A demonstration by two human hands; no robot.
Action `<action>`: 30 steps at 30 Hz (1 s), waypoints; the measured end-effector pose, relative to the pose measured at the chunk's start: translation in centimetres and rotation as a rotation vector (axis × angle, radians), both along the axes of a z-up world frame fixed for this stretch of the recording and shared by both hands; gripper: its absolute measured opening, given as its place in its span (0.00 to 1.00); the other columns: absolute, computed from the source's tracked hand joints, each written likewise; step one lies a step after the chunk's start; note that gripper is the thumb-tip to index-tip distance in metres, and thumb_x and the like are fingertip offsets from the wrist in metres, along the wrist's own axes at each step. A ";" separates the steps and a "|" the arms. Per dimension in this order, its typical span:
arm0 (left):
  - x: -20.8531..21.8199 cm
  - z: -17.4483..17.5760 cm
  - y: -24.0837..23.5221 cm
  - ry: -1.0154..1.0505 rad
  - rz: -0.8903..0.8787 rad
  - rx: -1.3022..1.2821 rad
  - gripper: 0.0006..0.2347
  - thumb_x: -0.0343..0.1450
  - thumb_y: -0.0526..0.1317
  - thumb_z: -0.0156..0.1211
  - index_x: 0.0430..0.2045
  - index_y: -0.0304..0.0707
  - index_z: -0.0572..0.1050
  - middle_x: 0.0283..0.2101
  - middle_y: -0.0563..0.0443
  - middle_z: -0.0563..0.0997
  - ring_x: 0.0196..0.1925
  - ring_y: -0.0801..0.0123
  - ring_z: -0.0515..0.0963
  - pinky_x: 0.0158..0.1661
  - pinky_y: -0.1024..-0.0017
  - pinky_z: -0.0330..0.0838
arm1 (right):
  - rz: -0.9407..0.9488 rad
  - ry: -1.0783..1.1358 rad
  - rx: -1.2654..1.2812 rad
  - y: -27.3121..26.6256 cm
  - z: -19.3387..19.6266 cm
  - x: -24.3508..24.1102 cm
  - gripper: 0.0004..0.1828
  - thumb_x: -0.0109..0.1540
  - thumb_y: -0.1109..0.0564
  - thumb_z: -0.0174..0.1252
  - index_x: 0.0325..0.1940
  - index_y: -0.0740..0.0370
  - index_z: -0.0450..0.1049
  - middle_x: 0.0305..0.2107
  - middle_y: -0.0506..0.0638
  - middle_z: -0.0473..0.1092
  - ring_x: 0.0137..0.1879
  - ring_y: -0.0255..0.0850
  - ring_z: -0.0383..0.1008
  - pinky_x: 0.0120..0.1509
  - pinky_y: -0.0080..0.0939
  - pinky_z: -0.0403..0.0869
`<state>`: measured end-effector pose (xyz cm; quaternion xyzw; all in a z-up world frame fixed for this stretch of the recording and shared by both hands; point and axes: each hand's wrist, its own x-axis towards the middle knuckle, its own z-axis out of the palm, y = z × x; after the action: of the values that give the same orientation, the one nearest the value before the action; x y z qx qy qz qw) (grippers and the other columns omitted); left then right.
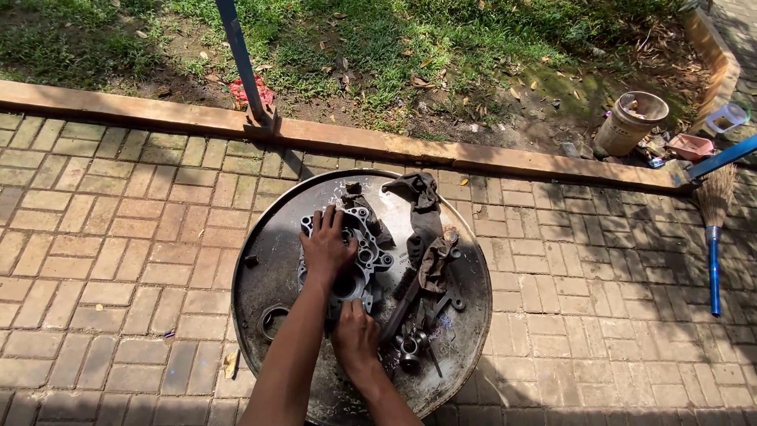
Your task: The person uses a small metal tool to scrape and clean the surfaces of a disassembled engine casing resting on a metal barrel. They repeatedly scrape the interior and exterior surfaces of the casing while holding it steady with their other hand.
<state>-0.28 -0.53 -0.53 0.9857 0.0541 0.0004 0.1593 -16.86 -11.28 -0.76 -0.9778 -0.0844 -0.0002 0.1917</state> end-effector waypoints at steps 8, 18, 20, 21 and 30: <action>-0.5 1.3 -0.1 0.012 -0.005 -0.036 0.33 0.71 0.59 0.55 0.71 0.50 0.58 0.80 0.48 0.53 0.80 0.47 0.56 0.64 0.19 0.55 | -0.031 0.042 0.127 0.6 0.7 -0.8 0.08 0.62 0.72 0.53 0.42 0.67 0.74 0.37 0.59 0.73 0.28 0.45 0.78 0.25 0.42 0.79; -0.3 1.2 0.0 0.023 -0.013 -0.018 0.34 0.71 0.60 0.54 0.72 0.50 0.57 0.80 0.48 0.52 0.80 0.46 0.55 0.64 0.19 0.54 | -0.103 -0.133 0.194 1.3 0.0 -1.2 0.13 0.59 0.78 0.45 0.36 0.70 0.74 0.31 0.59 0.73 0.19 0.40 0.71 0.17 0.34 0.72; -0.6 1.2 0.0 0.011 -0.016 -0.013 0.33 0.71 0.59 0.54 0.72 0.50 0.57 0.80 0.48 0.53 0.80 0.46 0.56 0.64 0.20 0.56 | -0.143 -0.120 0.190 1.8 0.7 -1.1 0.08 0.63 0.69 0.49 0.38 0.69 0.75 0.34 0.60 0.74 0.25 0.47 0.76 0.24 0.42 0.76; -0.6 1.3 0.0 -0.007 -0.013 -0.010 0.33 0.71 0.59 0.54 0.72 0.50 0.58 0.80 0.48 0.55 0.79 0.46 0.57 0.63 0.22 0.58 | -0.176 -0.112 0.185 2.1 1.1 -0.9 0.09 0.66 0.60 0.53 0.40 0.68 0.76 0.37 0.61 0.75 0.31 0.54 0.80 0.31 0.49 0.80; -0.3 1.3 0.2 0.024 -0.023 -0.001 0.33 0.72 0.59 0.50 0.73 0.49 0.57 0.81 0.47 0.53 0.80 0.45 0.55 0.63 0.21 0.56 | -0.224 -0.096 0.246 2.5 -0.5 -0.5 0.12 0.63 0.72 0.45 0.43 0.71 0.76 0.36 0.60 0.74 0.21 0.40 0.72 0.16 0.35 0.68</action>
<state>-0.57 -0.37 0.72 0.9861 0.0446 -0.0132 0.1593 -17.35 -8.82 -1.21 -0.9492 0.0167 -0.0784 0.3043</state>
